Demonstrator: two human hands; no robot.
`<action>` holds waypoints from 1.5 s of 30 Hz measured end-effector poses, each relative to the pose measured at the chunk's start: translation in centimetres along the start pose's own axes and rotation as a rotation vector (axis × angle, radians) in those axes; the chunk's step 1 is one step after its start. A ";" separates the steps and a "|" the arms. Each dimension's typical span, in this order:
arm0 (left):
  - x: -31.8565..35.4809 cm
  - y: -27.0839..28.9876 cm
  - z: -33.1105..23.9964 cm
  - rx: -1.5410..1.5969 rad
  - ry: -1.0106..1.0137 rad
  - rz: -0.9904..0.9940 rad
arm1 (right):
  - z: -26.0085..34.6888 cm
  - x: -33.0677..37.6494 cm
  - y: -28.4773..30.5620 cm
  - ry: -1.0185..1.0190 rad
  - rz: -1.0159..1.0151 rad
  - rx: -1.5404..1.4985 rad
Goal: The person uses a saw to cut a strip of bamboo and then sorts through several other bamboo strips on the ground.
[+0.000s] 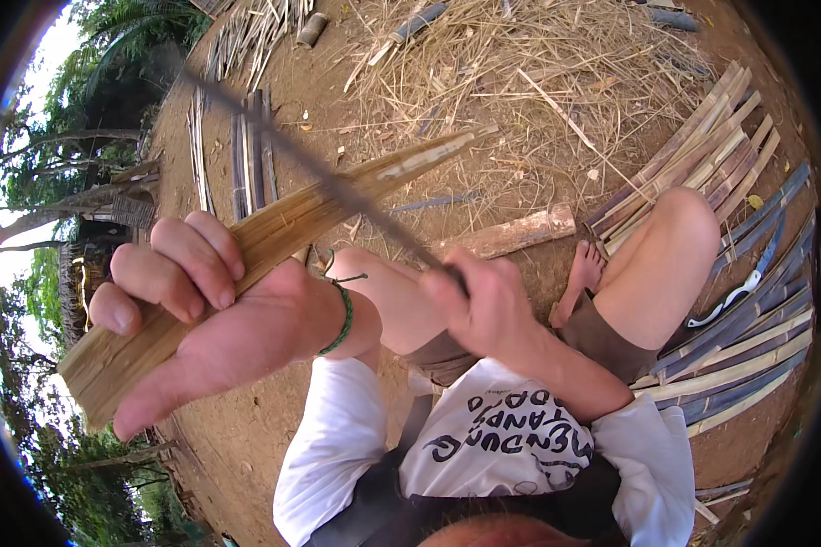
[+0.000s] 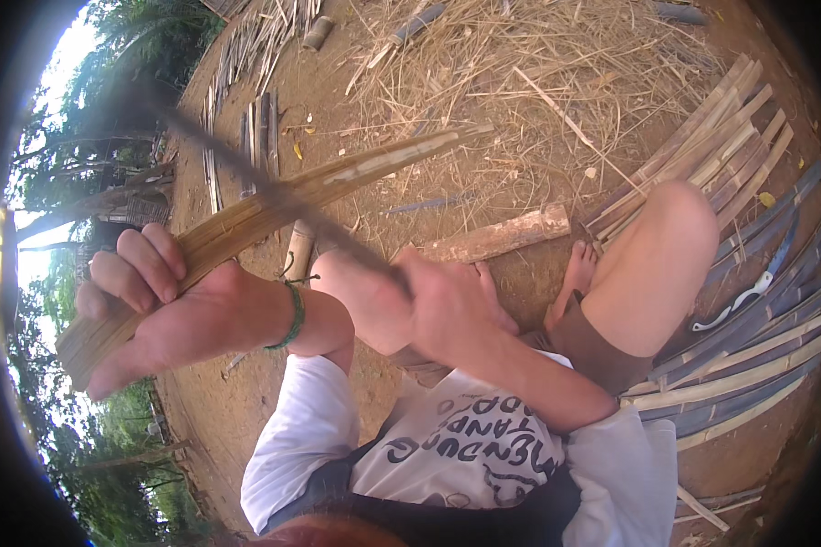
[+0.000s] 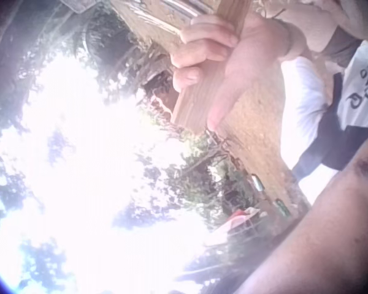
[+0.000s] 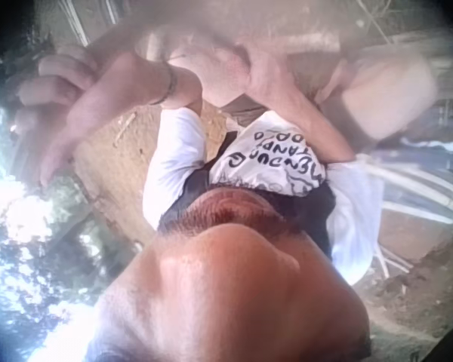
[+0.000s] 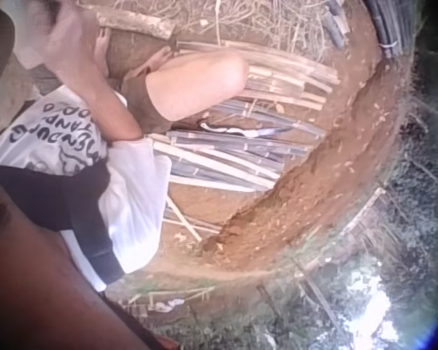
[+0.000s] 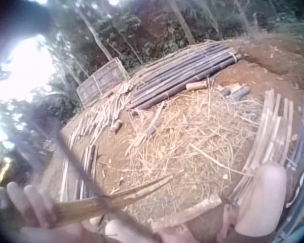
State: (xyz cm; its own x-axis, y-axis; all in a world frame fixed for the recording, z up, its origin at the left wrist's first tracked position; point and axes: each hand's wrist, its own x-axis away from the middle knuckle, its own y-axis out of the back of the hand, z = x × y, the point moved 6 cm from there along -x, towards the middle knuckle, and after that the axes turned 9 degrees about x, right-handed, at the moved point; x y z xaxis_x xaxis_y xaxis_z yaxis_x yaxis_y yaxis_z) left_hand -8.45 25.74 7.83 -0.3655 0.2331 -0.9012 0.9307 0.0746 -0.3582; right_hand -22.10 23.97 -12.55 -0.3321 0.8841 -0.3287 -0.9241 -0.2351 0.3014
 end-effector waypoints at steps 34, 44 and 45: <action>-0.4 1.4 -0.3 -0.165 -0.060 -0.122 | -6.7 0.9 -0.9 -0.253 0.038 0.059; -0.2 0.4 -0.6 -0.124 -0.037 -0.066 | -17.6 1.7 -1.2 -0.499 -0.014 0.161; 0.0 0.8 -0.4 -0.122 -0.054 -0.070 | -16.0 2.3 -1.6 -0.493 0.009 0.080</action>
State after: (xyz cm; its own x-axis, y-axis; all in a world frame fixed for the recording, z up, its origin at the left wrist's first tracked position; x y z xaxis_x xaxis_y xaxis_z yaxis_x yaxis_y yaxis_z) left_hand -7.71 26.20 7.61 -0.4265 0.1712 -0.8882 0.8969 0.2073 -0.3907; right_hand -24.41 19.91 -28.07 -0.1935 0.9723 0.1308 -0.8978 -0.2293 0.3761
